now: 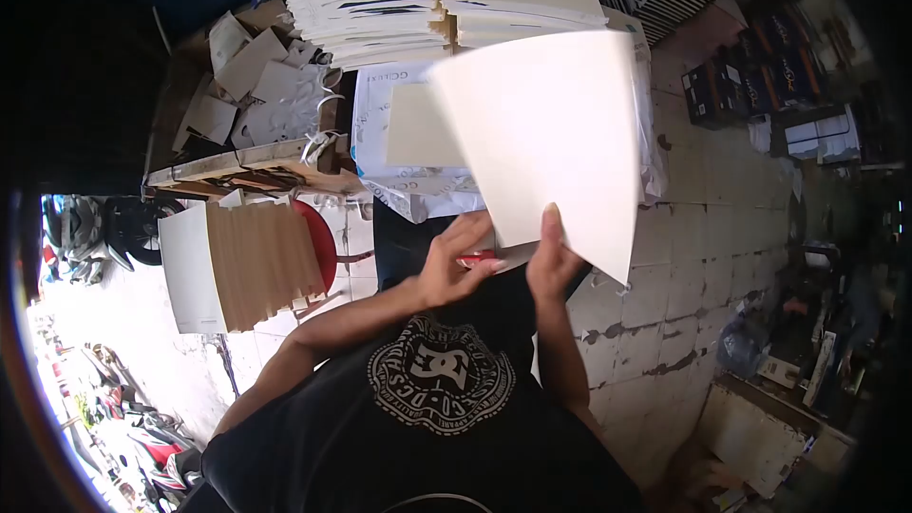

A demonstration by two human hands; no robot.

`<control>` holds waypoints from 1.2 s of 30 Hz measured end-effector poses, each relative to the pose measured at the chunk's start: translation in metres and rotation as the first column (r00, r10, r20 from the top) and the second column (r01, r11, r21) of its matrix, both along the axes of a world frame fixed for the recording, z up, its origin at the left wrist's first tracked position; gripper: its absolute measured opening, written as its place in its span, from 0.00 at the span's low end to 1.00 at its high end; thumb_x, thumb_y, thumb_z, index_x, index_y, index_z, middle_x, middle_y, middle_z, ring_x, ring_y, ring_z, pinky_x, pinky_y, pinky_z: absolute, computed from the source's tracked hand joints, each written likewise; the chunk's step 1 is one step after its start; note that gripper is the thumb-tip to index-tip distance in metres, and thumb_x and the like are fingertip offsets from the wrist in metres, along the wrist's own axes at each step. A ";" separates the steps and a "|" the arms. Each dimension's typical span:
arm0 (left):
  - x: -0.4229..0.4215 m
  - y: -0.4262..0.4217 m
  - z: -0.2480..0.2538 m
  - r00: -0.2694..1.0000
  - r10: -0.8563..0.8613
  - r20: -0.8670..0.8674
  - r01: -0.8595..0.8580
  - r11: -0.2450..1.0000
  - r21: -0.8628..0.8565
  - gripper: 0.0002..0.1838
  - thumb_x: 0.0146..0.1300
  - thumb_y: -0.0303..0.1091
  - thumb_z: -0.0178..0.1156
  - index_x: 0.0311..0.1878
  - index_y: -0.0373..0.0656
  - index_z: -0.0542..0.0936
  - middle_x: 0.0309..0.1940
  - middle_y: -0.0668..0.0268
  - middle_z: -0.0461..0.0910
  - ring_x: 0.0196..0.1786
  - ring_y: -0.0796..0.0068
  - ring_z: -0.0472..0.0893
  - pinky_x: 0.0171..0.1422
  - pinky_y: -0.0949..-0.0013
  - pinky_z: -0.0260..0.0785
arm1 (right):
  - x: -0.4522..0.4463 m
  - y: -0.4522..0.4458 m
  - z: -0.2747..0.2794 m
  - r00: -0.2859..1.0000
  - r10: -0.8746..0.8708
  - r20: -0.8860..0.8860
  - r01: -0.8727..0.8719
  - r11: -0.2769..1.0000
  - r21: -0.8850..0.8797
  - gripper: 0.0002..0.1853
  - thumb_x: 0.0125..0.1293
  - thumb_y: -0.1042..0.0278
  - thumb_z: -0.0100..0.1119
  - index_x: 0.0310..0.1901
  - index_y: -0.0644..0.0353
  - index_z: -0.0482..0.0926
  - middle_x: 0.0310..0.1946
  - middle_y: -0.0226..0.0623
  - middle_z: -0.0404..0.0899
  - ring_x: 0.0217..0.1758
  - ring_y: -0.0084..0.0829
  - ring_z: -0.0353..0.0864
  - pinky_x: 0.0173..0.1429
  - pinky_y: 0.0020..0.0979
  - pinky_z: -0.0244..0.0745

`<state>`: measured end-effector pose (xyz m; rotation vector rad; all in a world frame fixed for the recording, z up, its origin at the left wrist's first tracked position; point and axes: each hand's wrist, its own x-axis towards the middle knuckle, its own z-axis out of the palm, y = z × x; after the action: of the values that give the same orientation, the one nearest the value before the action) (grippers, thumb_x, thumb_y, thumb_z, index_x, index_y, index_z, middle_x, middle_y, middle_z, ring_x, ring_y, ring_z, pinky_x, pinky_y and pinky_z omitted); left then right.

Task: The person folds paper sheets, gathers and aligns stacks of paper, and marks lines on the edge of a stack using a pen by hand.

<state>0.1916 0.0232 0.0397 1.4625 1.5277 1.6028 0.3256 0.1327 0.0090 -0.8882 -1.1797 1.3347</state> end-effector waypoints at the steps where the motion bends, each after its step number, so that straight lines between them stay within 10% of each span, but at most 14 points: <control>1: -0.009 -0.001 -0.001 0.982 0.021 -0.187 -0.025 1.000 -0.018 0.32 0.57 0.35 0.70 0.65 0.38 0.73 0.54 0.54 0.79 0.55 0.54 0.78 0.60 0.58 0.71 | 0.016 0.013 -0.012 0.992 0.042 0.118 -0.056 0.992 0.116 0.23 0.71 0.74 0.55 0.64 0.73 0.64 0.62 0.49 0.70 0.63 0.37 0.72 0.67 0.38 0.69; 3: -0.019 -0.005 -0.014 0.951 0.033 -0.307 -0.056 0.996 -0.065 0.27 0.56 0.37 0.71 0.59 0.39 0.78 0.49 0.55 0.82 0.50 0.56 0.80 0.55 0.58 0.74 | 0.005 0.026 0.026 0.996 -0.076 0.053 0.053 0.938 0.344 0.22 0.69 0.77 0.56 0.62 0.75 0.66 0.61 0.50 0.71 0.63 0.36 0.73 0.67 0.37 0.68; 5: -0.044 -0.017 -0.034 0.969 0.131 -0.210 -0.142 0.989 -0.037 0.12 0.56 0.33 0.70 0.42 0.38 0.84 0.40 0.57 0.84 0.43 0.56 0.83 0.46 0.62 0.77 | 0.033 0.060 0.043 0.964 0.111 0.240 -0.153 0.975 0.163 0.21 0.68 0.76 0.57 0.60 0.75 0.68 0.57 0.46 0.74 0.58 0.32 0.75 0.65 0.33 0.68; 9: -0.111 -0.025 -0.045 0.811 0.508 -0.292 -0.564 0.811 -0.156 0.12 0.53 0.27 0.71 0.41 0.37 0.82 0.38 0.56 0.82 0.41 0.58 0.82 0.45 0.60 0.74 | 0.017 0.101 0.032 0.945 0.208 0.253 -0.232 0.970 0.070 0.13 0.68 0.73 0.62 0.51 0.70 0.78 0.44 0.35 0.82 0.46 0.23 0.79 0.53 0.26 0.73; 36: -0.196 -0.020 -0.094 0.894 0.249 -0.373 -0.359 0.896 -0.263 0.11 0.54 0.34 0.72 0.37 0.36 0.87 0.32 0.54 0.86 0.31 0.61 0.86 0.40 0.65 0.78 | -0.115 0.112 -0.055 0.748 0.366 0.553 -0.500 0.859 0.107 0.15 0.65 0.61 0.66 0.42 0.68 0.83 0.34 0.41 0.86 0.35 0.27 0.83 0.42 0.31 0.75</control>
<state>-0.0039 0.0032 -0.0547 1.3990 2.1963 1.2152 0.2103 0.2451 -0.0464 -0.8353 -2.0411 1.2992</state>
